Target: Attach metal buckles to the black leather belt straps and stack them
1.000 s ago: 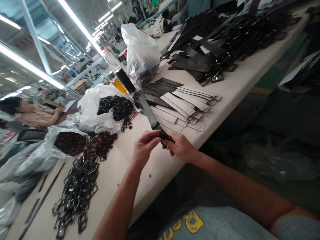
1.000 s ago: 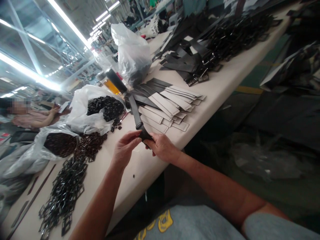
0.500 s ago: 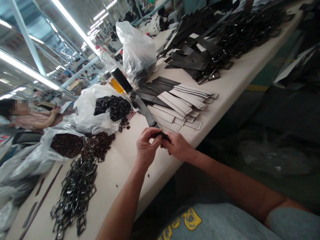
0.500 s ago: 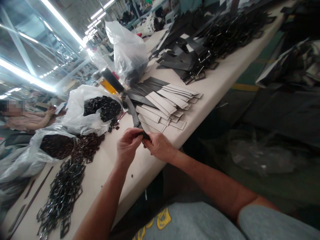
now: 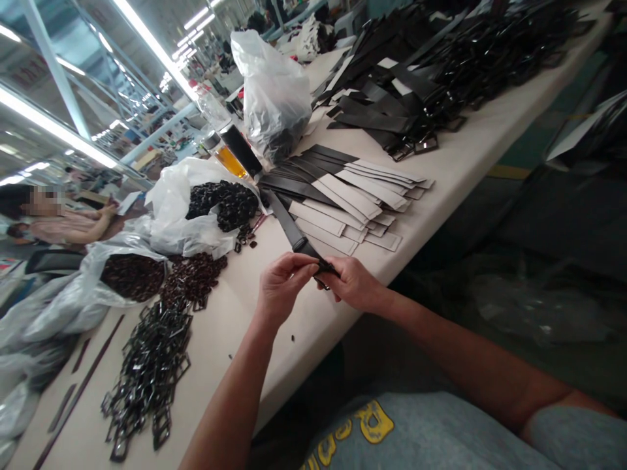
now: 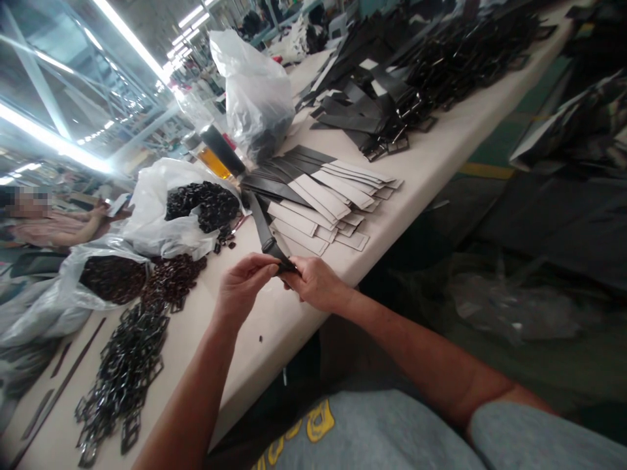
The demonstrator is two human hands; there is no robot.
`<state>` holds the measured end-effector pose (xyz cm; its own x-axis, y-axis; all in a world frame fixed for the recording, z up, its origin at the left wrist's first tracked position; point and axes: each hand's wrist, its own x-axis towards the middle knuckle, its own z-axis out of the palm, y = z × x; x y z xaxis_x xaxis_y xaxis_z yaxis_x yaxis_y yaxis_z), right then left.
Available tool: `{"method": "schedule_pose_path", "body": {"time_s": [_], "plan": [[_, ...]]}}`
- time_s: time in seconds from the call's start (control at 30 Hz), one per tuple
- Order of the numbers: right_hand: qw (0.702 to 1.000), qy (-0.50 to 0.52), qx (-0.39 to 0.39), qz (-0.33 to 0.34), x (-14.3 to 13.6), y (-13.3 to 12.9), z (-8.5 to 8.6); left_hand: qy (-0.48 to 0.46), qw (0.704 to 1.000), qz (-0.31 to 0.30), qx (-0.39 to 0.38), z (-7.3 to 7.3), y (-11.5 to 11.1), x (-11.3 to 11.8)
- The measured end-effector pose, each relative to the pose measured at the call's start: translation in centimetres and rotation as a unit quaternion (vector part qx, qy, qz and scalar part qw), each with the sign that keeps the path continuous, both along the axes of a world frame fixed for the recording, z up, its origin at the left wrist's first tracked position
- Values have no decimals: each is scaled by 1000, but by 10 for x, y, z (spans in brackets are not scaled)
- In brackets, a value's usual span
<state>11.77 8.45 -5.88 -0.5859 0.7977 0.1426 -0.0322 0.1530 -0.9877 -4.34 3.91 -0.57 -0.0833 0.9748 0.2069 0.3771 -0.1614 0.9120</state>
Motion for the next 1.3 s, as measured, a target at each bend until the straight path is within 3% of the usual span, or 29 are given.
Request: {"method": "schedule_pose_path", "body": {"time_s": [0.17, 0.3, 0.5, 0.77, 0.83, 0.93, 1.0, 1.1, 1.2, 1.3], "plan": [[1000, 9, -1, 13, 1, 1, 1, 116, 991, -13, 58, 7, -2, 4], [999, -18, 10, 24, 1, 1, 4, 130, 991, -27, 30, 7, -1, 4], [1000, -16, 2, 16, 2, 1, 2, 174, 984, 2, 25, 3, 1, 5], [997, 44, -45, 47, 9, 1, 3, 197, 977, -71, 31, 11, -3, -4], [997, 44, -50, 32, 8, 1, 5, 166, 984, -57, 7, 8, -1, -5], [998, 35, -59, -2, 5, -1, 7, 21, 998, -39, -41, 1, 2, 0], [997, 41, -54, -32, 5, -3, 7, -72, 996, -3, -51, -2, 2, 5], [995, 55, -35, -69, 7, -6, 6, -117, 989, 61, -67, -5, 2, 8], [995, 65, -21, -75, 11, -8, 5, -184, 969, 83, -140, -8, 6, 5], [996, 57, -10, -65, 11, -9, 6, -307, 930, 87, -180, -9, 15, 8]]}}
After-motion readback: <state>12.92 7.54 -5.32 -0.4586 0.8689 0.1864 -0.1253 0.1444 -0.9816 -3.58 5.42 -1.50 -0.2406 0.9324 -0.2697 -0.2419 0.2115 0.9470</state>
